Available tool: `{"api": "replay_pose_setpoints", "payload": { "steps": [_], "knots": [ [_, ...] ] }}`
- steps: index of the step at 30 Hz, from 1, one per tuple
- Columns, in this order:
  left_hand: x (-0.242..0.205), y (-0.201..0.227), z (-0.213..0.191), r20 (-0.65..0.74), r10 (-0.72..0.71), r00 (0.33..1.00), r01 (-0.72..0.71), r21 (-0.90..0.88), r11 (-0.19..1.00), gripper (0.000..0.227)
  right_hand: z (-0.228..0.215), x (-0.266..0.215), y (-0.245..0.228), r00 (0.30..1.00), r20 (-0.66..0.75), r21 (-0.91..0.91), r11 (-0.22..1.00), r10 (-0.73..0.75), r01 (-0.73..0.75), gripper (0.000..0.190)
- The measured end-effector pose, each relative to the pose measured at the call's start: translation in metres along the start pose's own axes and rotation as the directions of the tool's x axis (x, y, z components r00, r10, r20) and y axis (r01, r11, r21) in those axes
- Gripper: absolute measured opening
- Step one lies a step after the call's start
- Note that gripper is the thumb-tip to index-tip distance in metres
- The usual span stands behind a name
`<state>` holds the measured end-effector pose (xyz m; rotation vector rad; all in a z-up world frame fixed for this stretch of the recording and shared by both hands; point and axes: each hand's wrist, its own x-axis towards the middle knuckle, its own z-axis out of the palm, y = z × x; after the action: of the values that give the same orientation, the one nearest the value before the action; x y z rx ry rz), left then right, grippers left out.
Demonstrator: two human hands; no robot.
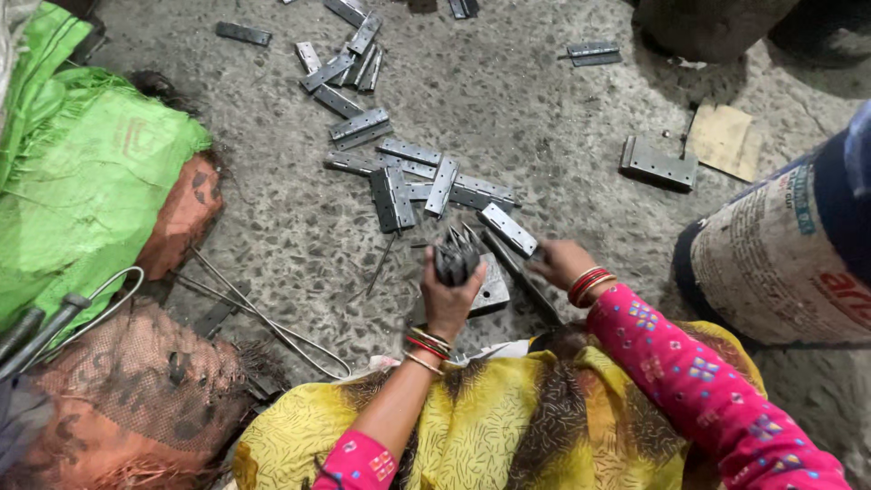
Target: The person sits on the floor and repeatedly picks up small metal pieces, placing them on a metal anvil. They use a hammer to strike the metal pieces, then move the finished items aside to continue the process.
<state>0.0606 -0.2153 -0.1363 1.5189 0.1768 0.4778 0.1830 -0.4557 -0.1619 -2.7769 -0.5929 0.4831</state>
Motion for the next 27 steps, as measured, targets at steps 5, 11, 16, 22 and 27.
{"api": "replay_pose_setpoints", "payload": {
  "steps": [5, 11, 16, 22, 27],
  "knots": [
    [-0.008, -0.015, 0.001, 0.134, 0.1, 0.986, -0.129, 0.224, 0.966, 0.071, 0.069, 0.008, 0.041, 0.905, 0.378, -0.271, 0.958, 0.197, -0.095, 0.046],
    [-0.007, -0.028, -0.001, 0.105, 0.078, 0.991, -0.1, 0.22, 0.97, 0.067, 0.064, 0.012, 0.039, 0.937, 0.223, -0.293, 0.935, 0.269, -0.199, 0.041],
    [-0.009, -0.032, 0.004, 0.085, 0.074, 0.994, -0.086, 0.147, 0.985, 0.068, 0.026, -0.001, 0.02, 0.952, -0.026, -0.093, 0.947, 0.305, -0.306, 0.041],
    [-0.006, -0.038, -0.004, 0.145, 0.011, 0.989, -0.034, 0.163, 0.986, 0.07, -0.034, -0.038, -0.048, 0.859, -0.466, 0.187, 0.973, 0.21, -0.137, 0.038],
    [-0.007, -0.046, -0.002, 0.143, 0.08, 0.986, -0.104, 0.169, 0.98, 0.071, -0.051, -0.09, -0.08, 0.714, -0.637, 0.723, 0.549, 0.291, 0.42, 0.022]
  ]
}}
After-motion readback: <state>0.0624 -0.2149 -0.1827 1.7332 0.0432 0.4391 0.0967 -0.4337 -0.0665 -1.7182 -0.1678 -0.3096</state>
